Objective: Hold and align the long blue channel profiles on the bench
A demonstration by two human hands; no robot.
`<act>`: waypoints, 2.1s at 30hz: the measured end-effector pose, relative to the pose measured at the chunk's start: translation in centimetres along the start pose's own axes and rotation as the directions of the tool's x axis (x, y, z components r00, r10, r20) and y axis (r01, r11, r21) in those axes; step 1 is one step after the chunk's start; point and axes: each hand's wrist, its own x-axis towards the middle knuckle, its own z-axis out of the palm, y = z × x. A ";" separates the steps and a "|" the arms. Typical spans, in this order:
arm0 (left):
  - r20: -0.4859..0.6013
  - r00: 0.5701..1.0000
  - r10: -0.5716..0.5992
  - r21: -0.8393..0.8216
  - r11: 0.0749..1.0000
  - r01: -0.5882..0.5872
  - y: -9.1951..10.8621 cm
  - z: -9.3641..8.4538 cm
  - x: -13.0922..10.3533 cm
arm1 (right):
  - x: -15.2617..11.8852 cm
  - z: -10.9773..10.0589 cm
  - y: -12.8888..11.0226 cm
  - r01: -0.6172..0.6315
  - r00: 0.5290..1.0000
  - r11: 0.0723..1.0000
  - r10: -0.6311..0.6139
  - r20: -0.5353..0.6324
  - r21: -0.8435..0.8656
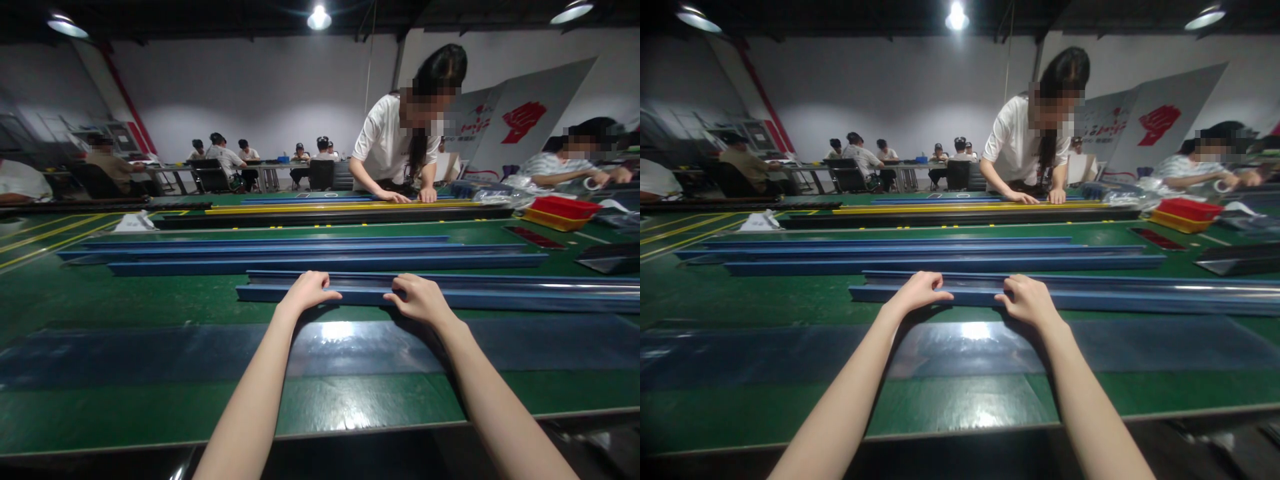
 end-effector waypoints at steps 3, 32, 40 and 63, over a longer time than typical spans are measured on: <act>-0.011 1.000 -0.001 0.017 1.000 0.001 0.0 0.1 0.0 | 0.0 -0.1 0.1 0.004 1.000 1.000 -0.004 0.011 -0.002; -0.064 0.991 0.120 0.041 0.992 -0.118 -0.2 0.7 -0.3 | 1.2 1.5 -3.2 0.137 0.987 0.988 -0.141 0.075 0.066; -0.084 0.984 0.157 0.050 0.987 -0.153 -0.1 0.6 -0.3 | 1.1 1.4 -3.3 0.133 0.987 0.989 -0.138 0.083 0.070; 0.151 0.987 -0.058 0.211 0.977 0.025 2.1 -1.5 0.7 | 1.0 1.0 -3.8 0.074 0.994 0.997 -0.076 0.081 0.033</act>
